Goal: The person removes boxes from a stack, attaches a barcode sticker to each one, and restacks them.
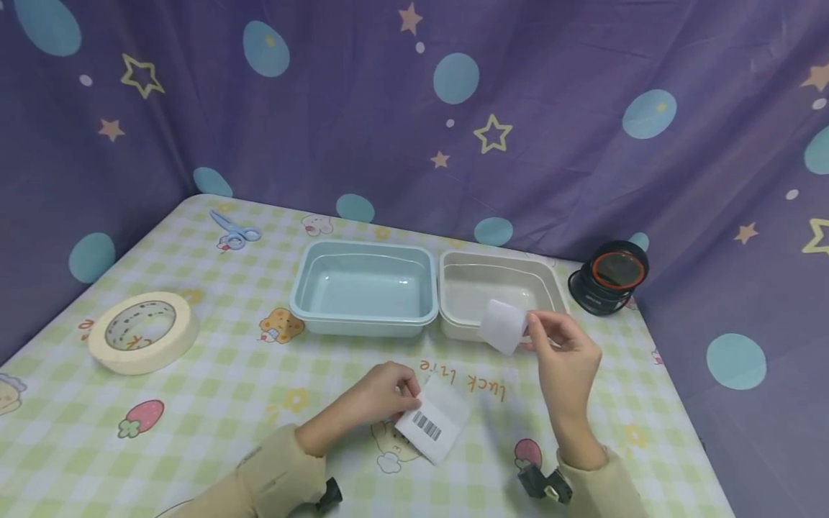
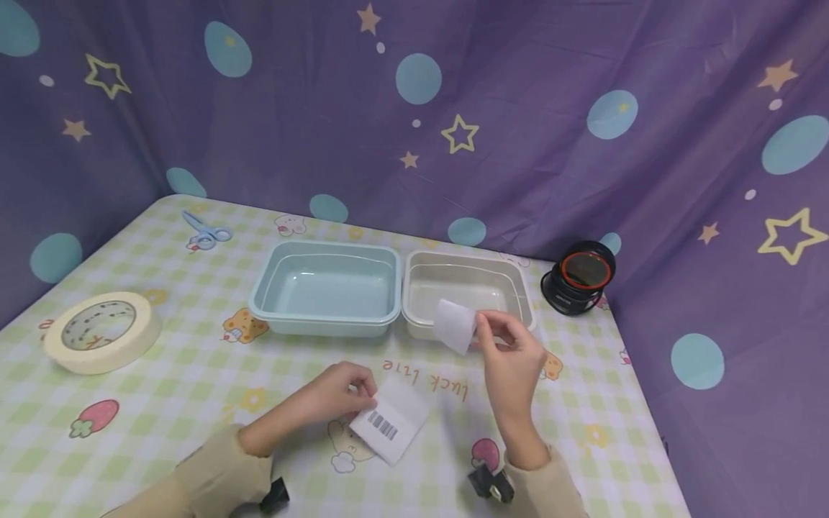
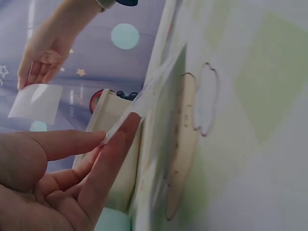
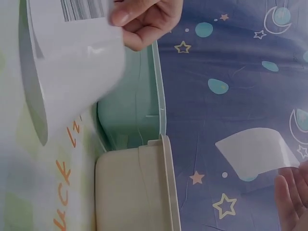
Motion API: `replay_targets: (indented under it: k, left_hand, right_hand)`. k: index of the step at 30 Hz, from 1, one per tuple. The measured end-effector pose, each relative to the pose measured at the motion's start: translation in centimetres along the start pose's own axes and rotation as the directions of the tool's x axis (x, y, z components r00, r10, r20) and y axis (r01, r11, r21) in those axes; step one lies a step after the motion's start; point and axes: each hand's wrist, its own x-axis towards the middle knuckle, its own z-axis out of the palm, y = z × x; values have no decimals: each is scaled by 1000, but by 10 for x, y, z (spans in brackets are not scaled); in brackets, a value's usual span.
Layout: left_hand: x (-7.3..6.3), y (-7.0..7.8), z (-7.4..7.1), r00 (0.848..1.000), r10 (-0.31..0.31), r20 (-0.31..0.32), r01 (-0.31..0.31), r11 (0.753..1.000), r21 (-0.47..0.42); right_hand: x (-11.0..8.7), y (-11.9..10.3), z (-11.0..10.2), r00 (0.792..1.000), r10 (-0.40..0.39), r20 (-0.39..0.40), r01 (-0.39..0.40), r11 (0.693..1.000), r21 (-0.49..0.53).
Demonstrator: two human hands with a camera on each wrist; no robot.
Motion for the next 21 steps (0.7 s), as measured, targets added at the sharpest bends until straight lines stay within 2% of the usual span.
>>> replay_targets:
  k: [6, 13, 16, 21]
  left_hand:
    - [-2, -5, -3, 1000, 6, -3, -6, 997, 80]
    - [-8, 7, -14, 991, 55, -122, -23, 967, 253]
    - [-8, 18, -17, 985, 117, -130, -83, 966, 245]
    - [-6, 44, -21, 970, 227, -90, -219, 972, 90]
  right_hand:
    - [-3, 3, 1, 1000, 19, -2, -19, 1000, -21]
    - [-7, 5, 3, 999, 32, 23, -31, 999, -34]
    - [-10, 7, 5, 999, 21, 37, -20, 999, -34]
    - [-16, 9, 12, 996, -41, 76, 45, 998, -53]
